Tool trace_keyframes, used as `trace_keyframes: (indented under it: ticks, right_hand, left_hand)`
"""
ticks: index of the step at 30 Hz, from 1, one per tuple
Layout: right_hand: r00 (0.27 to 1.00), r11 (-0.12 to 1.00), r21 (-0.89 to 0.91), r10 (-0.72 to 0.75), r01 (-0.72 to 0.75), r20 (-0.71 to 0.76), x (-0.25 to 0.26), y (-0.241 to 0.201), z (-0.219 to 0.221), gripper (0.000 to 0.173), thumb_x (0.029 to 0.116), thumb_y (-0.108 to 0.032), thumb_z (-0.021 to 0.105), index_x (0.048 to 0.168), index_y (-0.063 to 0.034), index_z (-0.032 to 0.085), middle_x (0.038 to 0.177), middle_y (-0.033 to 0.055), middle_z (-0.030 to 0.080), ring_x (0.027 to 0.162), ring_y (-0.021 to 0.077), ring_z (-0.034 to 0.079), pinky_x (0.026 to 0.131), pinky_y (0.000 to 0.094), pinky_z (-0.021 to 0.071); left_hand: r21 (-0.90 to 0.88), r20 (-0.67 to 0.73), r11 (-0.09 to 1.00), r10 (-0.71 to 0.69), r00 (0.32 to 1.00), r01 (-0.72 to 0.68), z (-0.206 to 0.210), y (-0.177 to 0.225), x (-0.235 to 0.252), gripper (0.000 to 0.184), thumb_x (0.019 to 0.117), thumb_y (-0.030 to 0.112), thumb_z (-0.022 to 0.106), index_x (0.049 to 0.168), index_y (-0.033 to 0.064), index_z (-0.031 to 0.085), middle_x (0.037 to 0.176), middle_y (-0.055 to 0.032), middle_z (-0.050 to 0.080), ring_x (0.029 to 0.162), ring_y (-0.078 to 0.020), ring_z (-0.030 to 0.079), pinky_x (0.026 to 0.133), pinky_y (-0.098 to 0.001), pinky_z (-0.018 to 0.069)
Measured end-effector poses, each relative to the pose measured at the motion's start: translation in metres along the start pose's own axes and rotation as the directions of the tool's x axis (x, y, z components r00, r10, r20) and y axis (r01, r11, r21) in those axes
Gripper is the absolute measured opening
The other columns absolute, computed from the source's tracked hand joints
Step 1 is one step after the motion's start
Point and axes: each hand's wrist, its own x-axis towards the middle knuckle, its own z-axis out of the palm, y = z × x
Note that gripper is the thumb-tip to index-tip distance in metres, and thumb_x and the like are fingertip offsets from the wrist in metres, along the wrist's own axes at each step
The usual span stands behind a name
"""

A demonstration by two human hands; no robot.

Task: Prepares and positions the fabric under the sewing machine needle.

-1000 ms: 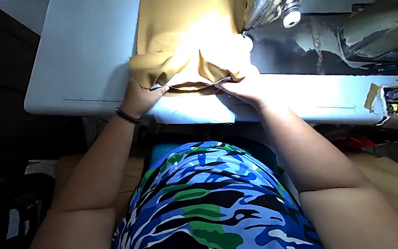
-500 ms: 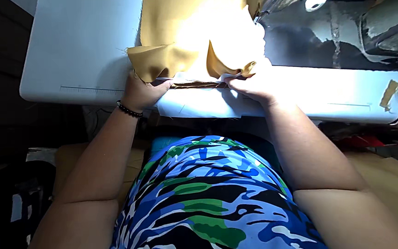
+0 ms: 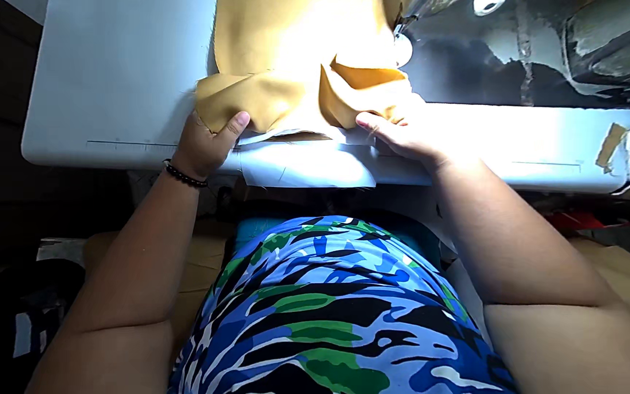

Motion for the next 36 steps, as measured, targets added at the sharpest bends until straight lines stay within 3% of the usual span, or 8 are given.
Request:
trace_keyframes:
  ticks: [4,10,13,18,21,29,33,36]
  right_hand:
    - [0.998,0.999,-0.041,-0.037,0.035,-0.054,-0.003,0.004,0.005,0.030,0.1037,-0.029,0.056,0.098,-0.0021,0.069,0.088,0.0010,0.068,0.086,-0.0053,0.061,0.083,0.0177,0.0490]
    - [0.995,0.994,-0.059,-0.097,0.095,-0.038,-0.002,0.006,0.006,0.030,0.1037,-0.025,0.054,0.090,-0.0025,0.068,0.080,0.0011,0.065,0.078,-0.0042,0.059,0.075,0.0175,0.0462]
    - [0.994,0.993,-0.064,-0.101,0.098,-0.042,-0.003,0.007,0.006,0.030,0.1040,-0.025,0.054,0.092,-0.0020,0.069,0.083,0.0023,0.066,0.082,-0.0030,0.060,0.077,0.0186,0.0475]
    - [0.990,0.989,-0.073,-0.132,0.129,-0.044,-0.006,0.009,0.005,0.029,0.1054,-0.025,0.054,0.099,-0.0009,0.070,0.091,0.0058,0.069,0.091,-0.0010,0.063,0.087,0.0198,0.0491]
    - [0.992,0.989,-0.091,-0.117,0.113,-0.041,-0.007,0.011,0.006,0.031,0.1054,-0.026,0.054,0.098,0.0001,0.069,0.090,0.0085,0.069,0.090,0.0028,0.063,0.087,0.0242,0.0489]
    - [0.994,0.992,-0.079,-0.098,0.093,-0.058,-0.009,0.008,0.005,0.032,0.1051,-0.026,0.054,0.098,0.0020,0.068,0.092,0.0087,0.069,0.093,-0.0003,0.062,0.090,0.0210,0.0480]
    - [0.993,0.995,-0.024,-0.099,0.097,-0.067,-0.008,0.011,0.005,0.029,0.1046,-0.025,0.055,0.098,0.0001,0.068,0.092,0.0038,0.068,0.093,-0.0045,0.061,0.089,0.0181,0.0487]
    - [0.993,0.994,-0.057,-0.096,0.093,-0.066,-0.008,0.010,0.005,0.030,0.1043,-0.026,0.055,0.096,0.0001,0.068,0.089,0.0049,0.068,0.090,-0.0020,0.062,0.087,0.0202,0.0495]
  left_hand:
    - [-0.105,-0.104,0.994,-0.014,0.994,0.003,0.009,0.002,-0.003,0.016,0.1026,0.015,0.056,0.114,0.0032,0.058,0.104,0.0127,0.068,0.103,0.0068,0.065,0.097,-0.0208,0.0553]
    - [-0.032,-0.112,0.996,0.074,0.991,-0.078,0.011,-0.003,-0.007,0.015,0.1035,0.015,0.056,0.112,0.0026,0.058,0.105,0.0131,0.068,0.103,0.0078,0.065,0.097,-0.0206,0.0551]
    - [-0.038,-0.094,0.996,0.080,0.992,-0.084,0.010,-0.006,-0.007,0.012,0.1019,0.013,0.057,0.108,0.0029,0.061,0.101,0.0122,0.070,0.099,0.0069,0.067,0.093,-0.0200,0.0569]
    - [-0.016,-0.122,0.993,0.114,0.986,-0.117,0.011,-0.008,-0.008,0.016,0.1022,0.014,0.058,0.109,0.0002,0.062,0.104,0.0087,0.070,0.104,0.0055,0.065,0.097,-0.0219,0.0553]
    - [-0.004,-0.111,0.985,0.173,0.979,-0.174,0.010,-0.009,-0.006,0.015,0.1037,0.013,0.055,0.105,0.0004,0.065,0.100,0.0092,0.071,0.102,0.0072,0.065,0.094,-0.0201,0.0557]
    - [-0.063,-0.100,0.983,0.164,0.981,-0.171,0.010,-0.008,-0.003,0.018,0.1056,0.011,0.051,0.105,-0.0003,0.064,0.100,0.0081,0.070,0.102,0.0060,0.065,0.095,-0.0214,0.0550]
    - [-0.059,-0.113,0.990,0.122,0.986,-0.130,0.010,-0.006,-0.002,0.020,0.1066,0.012,0.049,0.106,-0.0013,0.063,0.099,0.0074,0.070,0.101,0.0070,0.066,0.094,-0.0202,0.0553]
    - [0.042,-0.105,0.990,0.142,0.984,-0.138,0.010,-0.004,0.000,0.024,0.1075,0.015,0.048,0.104,-0.0027,0.064,0.095,0.0030,0.070,0.096,0.0064,0.066,0.090,-0.0188,0.0559]
